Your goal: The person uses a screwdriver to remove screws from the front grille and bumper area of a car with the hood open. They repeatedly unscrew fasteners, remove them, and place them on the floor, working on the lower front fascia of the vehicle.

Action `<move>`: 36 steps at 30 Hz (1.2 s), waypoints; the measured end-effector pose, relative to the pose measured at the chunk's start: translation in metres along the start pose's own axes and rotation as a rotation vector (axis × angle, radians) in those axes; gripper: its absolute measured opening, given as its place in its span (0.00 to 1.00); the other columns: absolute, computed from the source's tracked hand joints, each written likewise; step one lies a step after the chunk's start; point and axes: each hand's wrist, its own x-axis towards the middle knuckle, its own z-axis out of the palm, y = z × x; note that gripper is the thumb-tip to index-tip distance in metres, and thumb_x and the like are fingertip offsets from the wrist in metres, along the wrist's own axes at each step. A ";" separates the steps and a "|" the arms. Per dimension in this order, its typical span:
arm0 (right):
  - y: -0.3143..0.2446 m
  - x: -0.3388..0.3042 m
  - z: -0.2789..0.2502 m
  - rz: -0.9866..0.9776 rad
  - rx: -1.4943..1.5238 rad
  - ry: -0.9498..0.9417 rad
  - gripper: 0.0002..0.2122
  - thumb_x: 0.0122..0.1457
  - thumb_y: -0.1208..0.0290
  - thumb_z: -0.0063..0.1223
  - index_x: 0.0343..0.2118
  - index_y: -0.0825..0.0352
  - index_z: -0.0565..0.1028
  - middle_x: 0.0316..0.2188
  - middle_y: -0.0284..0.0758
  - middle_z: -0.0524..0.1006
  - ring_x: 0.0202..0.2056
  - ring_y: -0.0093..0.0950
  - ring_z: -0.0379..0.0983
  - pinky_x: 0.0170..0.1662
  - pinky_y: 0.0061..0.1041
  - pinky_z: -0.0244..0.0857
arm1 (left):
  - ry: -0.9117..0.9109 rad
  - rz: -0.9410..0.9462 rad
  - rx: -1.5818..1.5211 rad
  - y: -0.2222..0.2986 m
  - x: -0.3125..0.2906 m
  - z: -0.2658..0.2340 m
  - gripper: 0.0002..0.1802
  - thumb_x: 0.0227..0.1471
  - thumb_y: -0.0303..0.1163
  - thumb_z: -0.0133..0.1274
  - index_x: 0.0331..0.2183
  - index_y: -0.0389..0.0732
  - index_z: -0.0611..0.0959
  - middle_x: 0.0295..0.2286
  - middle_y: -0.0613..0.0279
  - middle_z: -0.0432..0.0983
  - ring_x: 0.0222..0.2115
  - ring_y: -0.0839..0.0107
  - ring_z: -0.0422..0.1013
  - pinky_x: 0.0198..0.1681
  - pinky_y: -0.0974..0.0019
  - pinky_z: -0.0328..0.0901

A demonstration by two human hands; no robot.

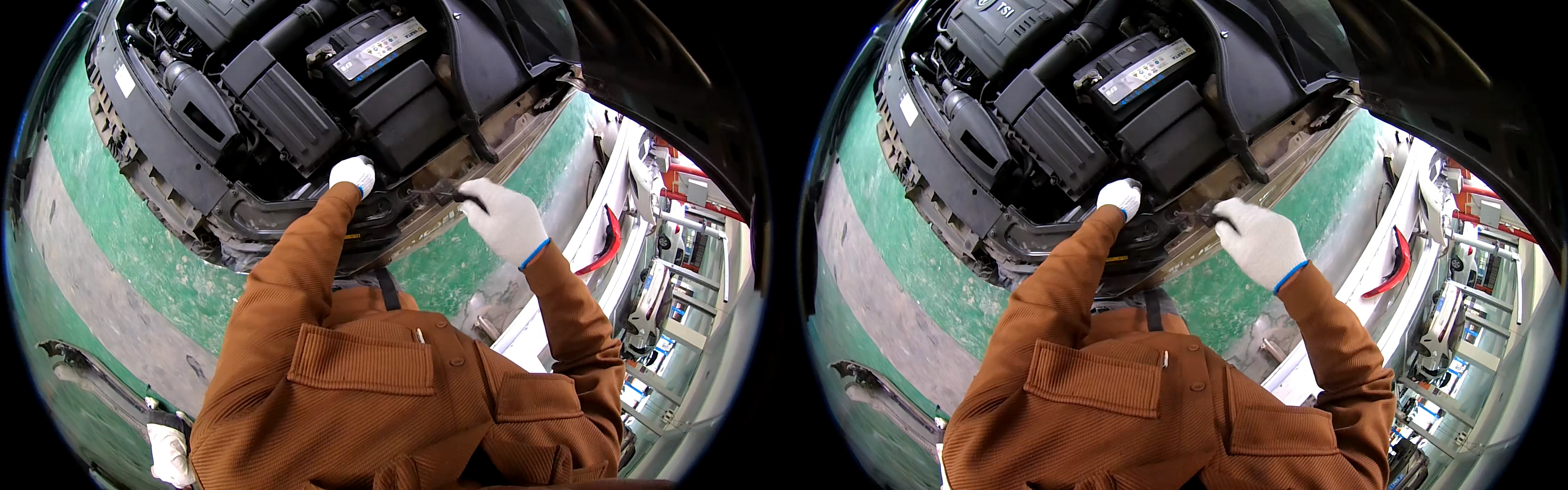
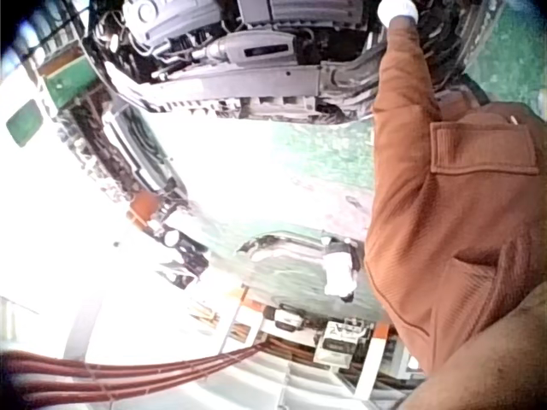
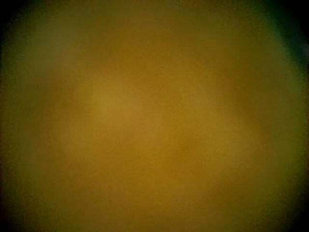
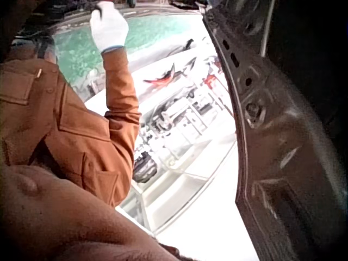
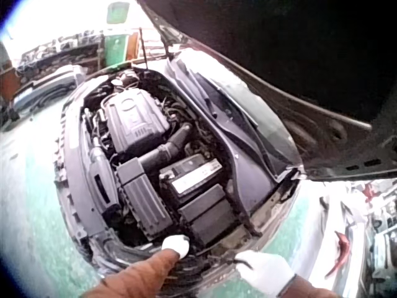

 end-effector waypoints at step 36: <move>0.042 0.031 0.070 0.036 0.831 0.644 0.13 0.69 0.70 0.49 0.49 0.73 0.78 0.32 0.36 0.77 0.36 0.25 0.75 0.44 0.25 0.71 | 0.024 0.034 -0.025 0.005 -0.006 -0.005 0.18 0.64 0.38 0.46 0.43 0.45 0.90 0.42 0.49 0.85 0.44 0.49 0.81 0.50 0.51 0.73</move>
